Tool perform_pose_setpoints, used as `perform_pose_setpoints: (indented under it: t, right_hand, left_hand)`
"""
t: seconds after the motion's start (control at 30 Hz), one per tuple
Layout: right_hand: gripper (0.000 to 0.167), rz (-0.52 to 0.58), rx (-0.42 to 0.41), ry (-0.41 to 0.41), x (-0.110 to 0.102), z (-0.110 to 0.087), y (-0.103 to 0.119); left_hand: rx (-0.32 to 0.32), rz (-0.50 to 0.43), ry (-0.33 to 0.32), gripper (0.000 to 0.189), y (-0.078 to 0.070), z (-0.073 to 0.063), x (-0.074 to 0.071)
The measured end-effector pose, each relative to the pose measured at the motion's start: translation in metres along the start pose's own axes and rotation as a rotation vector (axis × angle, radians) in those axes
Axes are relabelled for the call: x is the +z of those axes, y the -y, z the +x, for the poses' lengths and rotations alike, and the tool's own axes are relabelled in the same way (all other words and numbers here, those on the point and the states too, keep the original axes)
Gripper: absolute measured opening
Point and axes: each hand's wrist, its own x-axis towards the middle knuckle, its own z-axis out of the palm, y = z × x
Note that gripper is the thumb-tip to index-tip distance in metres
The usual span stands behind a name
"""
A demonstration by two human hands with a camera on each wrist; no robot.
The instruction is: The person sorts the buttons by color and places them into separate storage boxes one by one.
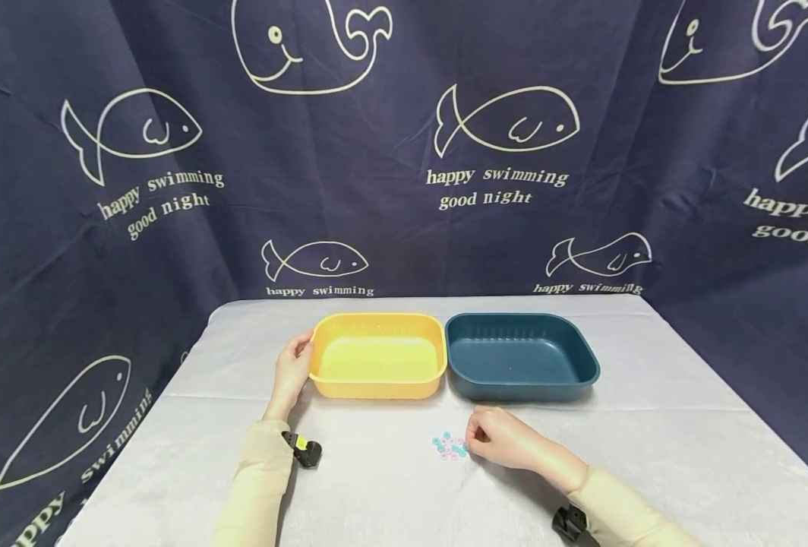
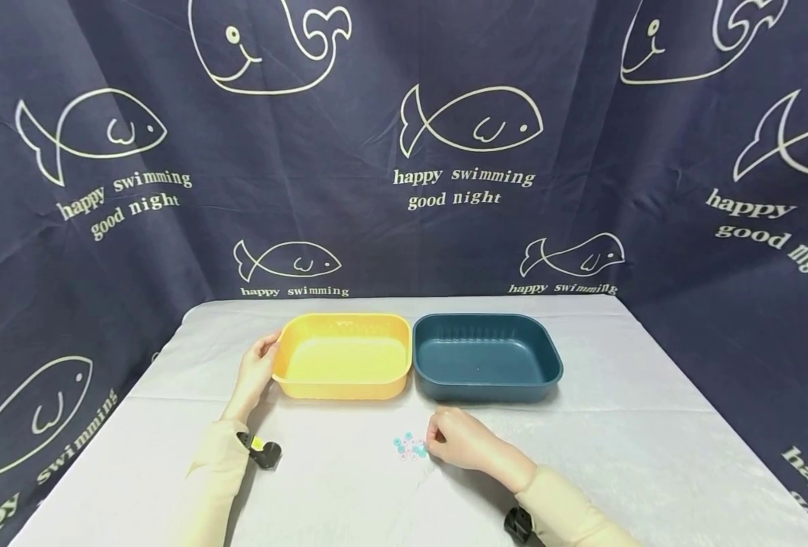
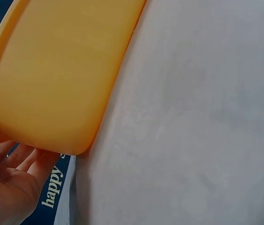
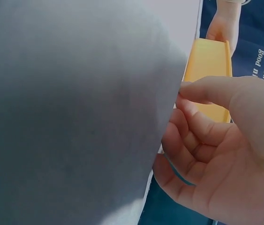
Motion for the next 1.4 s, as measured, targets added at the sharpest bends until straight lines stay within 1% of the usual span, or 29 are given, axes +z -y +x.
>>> perform_pose_setpoints:
  t: [0.2,0.53,0.73,0.9,1.03,1.2,1.4]
  right_hand:
    - [0.011,0.024,0.018,0.013,0.000,0.000,-0.001]
    - [0.008,0.168,0.046,0.020,-0.004,-0.001,-0.006]
    - [0.007,0.179,0.030,-0.004,-0.010,-0.001,0.000]
    - [0.008,0.182,-0.006,-0.033,-0.014,-0.001,0.005]
    - [0.007,0.191,-0.028,-0.047,-0.016,0.001,0.008]
    - [0.008,0.186,-0.034,-0.061,-0.018,0.006,0.010]
    - [0.009,0.206,-0.045,-0.092,-0.019,0.012,0.012]
  left_hand:
    - [-0.010,-0.003,0.006,0.039,0.000,0.000,0.000]
    - [-0.007,-0.003,0.002,0.039,0.000,0.001,0.000]
    - [-0.019,-0.010,0.004,0.040,-0.001,0.000,0.000]
    - [-0.028,-0.005,0.009,0.040,-0.002,-0.001,0.001]
    - [-0.029,-0.003,0.014,0.041,-0.003,-0.002,0.001]
    - [-0.024,-0.007,0.015,0.041,-0.003,-0.001,0.001]
    - [-0.027,-0.008,0.008,0.040,-0.002,-0.001,0.001]
